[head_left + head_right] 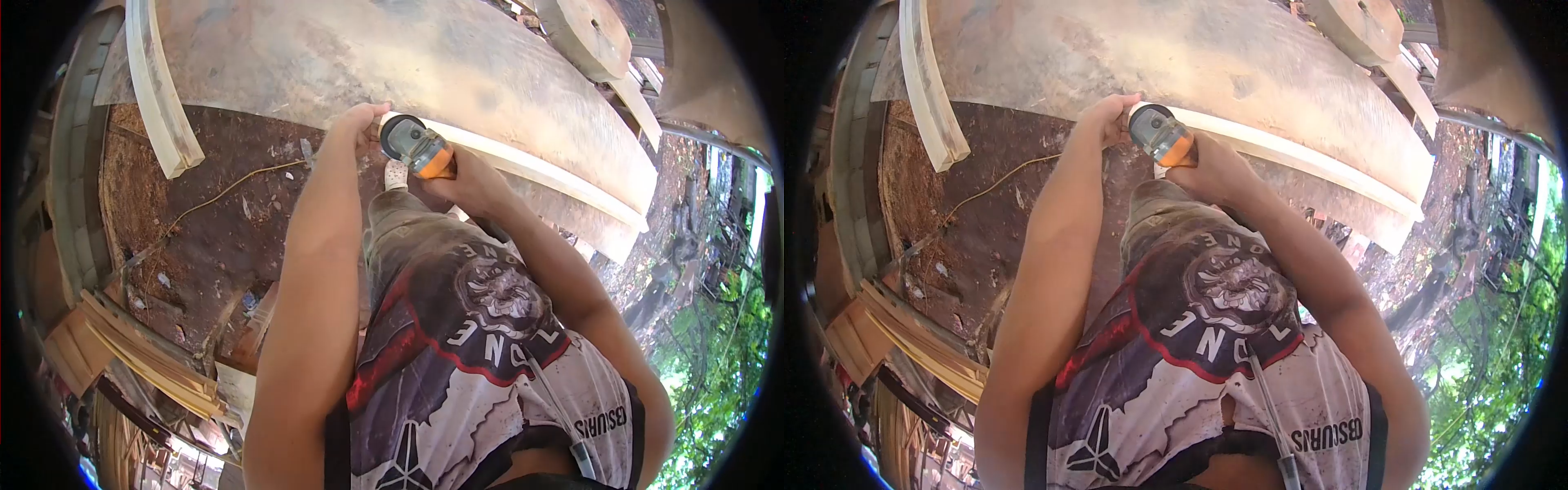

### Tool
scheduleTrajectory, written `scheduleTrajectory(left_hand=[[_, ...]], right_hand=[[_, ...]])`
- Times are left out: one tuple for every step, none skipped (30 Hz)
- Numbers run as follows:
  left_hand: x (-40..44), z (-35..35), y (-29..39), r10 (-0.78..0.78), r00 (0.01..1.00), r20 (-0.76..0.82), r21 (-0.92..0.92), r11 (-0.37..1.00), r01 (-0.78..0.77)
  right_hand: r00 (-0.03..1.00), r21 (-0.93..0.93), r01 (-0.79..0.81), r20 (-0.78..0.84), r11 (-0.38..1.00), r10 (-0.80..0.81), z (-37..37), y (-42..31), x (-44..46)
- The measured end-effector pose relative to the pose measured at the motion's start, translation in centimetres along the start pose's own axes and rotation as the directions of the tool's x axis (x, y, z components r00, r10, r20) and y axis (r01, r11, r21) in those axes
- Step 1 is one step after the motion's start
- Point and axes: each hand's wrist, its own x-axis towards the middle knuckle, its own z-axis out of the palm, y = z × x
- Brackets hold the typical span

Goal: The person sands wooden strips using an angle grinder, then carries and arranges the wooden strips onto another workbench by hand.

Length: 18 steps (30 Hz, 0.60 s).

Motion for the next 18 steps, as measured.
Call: scheduleTrajectory(left_hand=[[0.3, -0.2, -0.1, -0.002, 1.000, 0.002, 0.004, 1.000, 0.002], [0.7, -0.1, -0.2, -0.013, 1.000, -0.020, -0.045, 0.999, 0.012], [1.0, -0.3, -0.2, -0.025, 0.999, -0.041, -0.094, 0.995, 0.021], [1.3, -0.5, -0.2, -0.026, 0.999, -0.039, -0.092, 0.995, 0.022], [1.5, -0.7, -0.3, -0.048, 0.999, -0.022, -0.116, 0.992, 0.045], [1.1, -0.6, -0.2, -0.070, 0.998, -0.004, -0.138, 0.988, 0.069], [0.8, -0.4, -0.1, -0.074, 0.997, -0.003, -0.130, 0.989, 0.073], [0.5, -0.3, 0.0, -0.057, 0.998, -0.040, -0.105, 0.993, 0.053], [0.0, 0.2, 0.3, -0.038, 0.996, -0.075, -0.079, 0.996, 0.032], [-0.5, 0.5, 0.4, -0.039, 0.997, -0.072, -0.071, 0.997, 0.034], [-1.0, 0.9, 0.4, -0.031, 0.995, -0.090, -0.106, 0.994, 0.021], [-1.1, 1.1, 0.3, -0.023, 0.994, -0.108, -0.142, 0.990, 0.007], [-0.9, 1.1, 0.2, -0.026, 0.994, -0.105, -0.137, 0.990, 0.011], [-0.7, 1.0, 0.1, -0.027, 0.995, -0.099, -0.173, 0.985, 0.010], [-0.7, 0.9, 0.1, -0.028, 0.995, -0.093, -0.209, 0.978, 0.008], [-0.7, 1.0, 0.1, -0.031, 0.995, -0.091, -0.201, 0.980, 0.012], [-0.7, 1.0, 0.0, -0.014, 0.994, -0.107, -0.180, 0.984, -0.006], [-0.9, 1.1, 0.0, 0.003, 0.993, -0.120, -0.158, 0.987, -0.022]], right_hand=[[1.000, 0.002, -0.002, -0.003, 1.000, 0.002, 0.2, 0.0, 0.4], [1.000, -0.016, 0.022, 0.011, 1.000, -0.022, 0.2, 0.2, 0.7], [0.999, -0.035, 0.047, 0.026, 0.998, -0.046, 0.3, -0.1, 0.9], [0.999, -0.035, 0.045, 0.024, 0.998, -0.044, 0.4, -0.5, 0.9], [0.997, -0.024, 0.073, 0.023, 0.997, -0.073, 0.4, -0.9, 0.9], [0.995, -0.012, 0.101, 0.020, 0.995, -0.101, 0.4, -1.2, 0.7], [0.995, -0.005, 0.098, 0.014, 0.995, -0.098, 0.4, -0.9, 0.6], [0.997, -0.059, 0.076, 0.004, 0.995, -0.076, 0.4, -0.5, 0.6], [0.998, -0.114, 0.053, -0.007, 0.992, -0.055, 0.1, 0.0, 0.5], [0.999, -0.109, 0.050, -0.015, 0.993, -0.051, -0.3, 0.2, 0.2], [0.999, -0.101, 0.016, -0.034, 0.995, -0.019, -0.7, 0.6, -0.2], [0.999, -0.093, -0.018, -0.052, 0.996, 0.013, -1.2, 0.9, -0.7], [0.998, -0.089, -0.022, -0.056, 0.996, 0.017, -1.7, 1.0, -1.2], [0.996, -0.004, -0.083, -0.020, 0.997, 0.083, -2.2, 1.0, -1.8], [0.989, 0.080, -0.145, 0.021, 0.986, 0.144, -2.7, 1.3, -2.3], [0.989, 0.088, -0.148, 0.017, 0.985, 0.147, -3.3, 2.3, -2.9], [0.993, 0.091, -0.110, -0.026, 0.990, 0.113, -3.6, 3.6, -3.5], [0.994, 0.093, -0.074, -0.072, 0.993, 0.080, -4.0, 4.8, -4.1]])
